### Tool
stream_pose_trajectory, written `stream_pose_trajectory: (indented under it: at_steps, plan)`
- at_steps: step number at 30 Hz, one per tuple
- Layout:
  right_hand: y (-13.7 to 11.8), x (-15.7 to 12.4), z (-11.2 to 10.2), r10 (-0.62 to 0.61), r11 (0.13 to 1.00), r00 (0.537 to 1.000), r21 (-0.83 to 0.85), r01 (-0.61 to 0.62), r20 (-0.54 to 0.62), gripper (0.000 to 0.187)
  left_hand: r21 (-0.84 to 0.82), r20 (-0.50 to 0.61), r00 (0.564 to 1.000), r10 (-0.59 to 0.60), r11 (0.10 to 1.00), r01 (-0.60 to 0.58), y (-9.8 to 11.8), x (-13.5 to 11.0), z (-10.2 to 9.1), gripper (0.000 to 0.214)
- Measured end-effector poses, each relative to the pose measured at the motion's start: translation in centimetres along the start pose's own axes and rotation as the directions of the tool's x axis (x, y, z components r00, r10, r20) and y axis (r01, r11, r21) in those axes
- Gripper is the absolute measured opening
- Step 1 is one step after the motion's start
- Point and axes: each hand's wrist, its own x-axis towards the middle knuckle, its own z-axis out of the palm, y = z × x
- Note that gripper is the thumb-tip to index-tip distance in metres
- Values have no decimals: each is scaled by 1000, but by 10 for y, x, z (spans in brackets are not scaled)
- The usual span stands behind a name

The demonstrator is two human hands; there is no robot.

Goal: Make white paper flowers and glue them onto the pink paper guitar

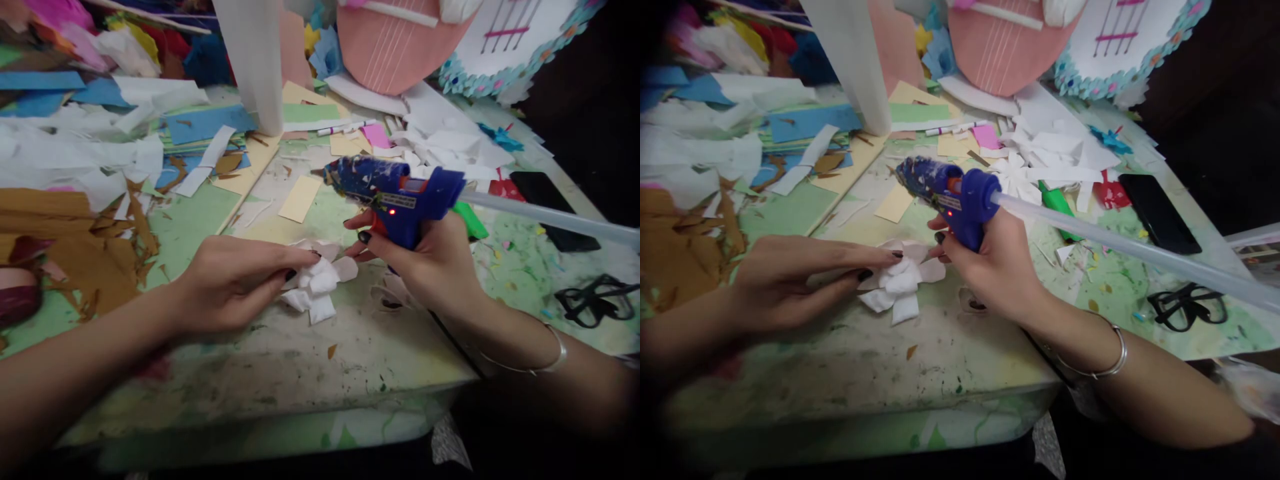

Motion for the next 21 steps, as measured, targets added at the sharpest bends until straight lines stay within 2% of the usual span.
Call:
stream_pose_trajectory:
  at_steps: [4,7,9,11,14,17,21]
  plan:
    - [-14,5,-13,-121,988,990,-104,114,-69,9,-5,-15,997,-81,997,81,2,2,2,34]
    - [-23,10,-30,-185,978,982,-107,179,-44,14,12,-69,992,-108,994,109,3,4,6,26]
    - [-28,13,-43,-182,973,983,-137,185,33,16,32,-125,984,-124,991,129,4,5,8,20]
    - [-32,14,-57,-134,969,978,-184,163,163,17,42,-172,972,-158,985,168,5,7,9,16]
    - [-33,15,-73,-22,968,934,-225,109,357,22,-4,-196,948,-249,967,253,6,9,10,16]
    - [-31,14,-76,81,960,882,-274,56,465,18,-74,-186,930,-317,948,308,6,11,10,16]
    - [-28,13,-67,76,956,798,-270,111,598,15,-127,-187,921,-341,938,322,8,12,9,16]
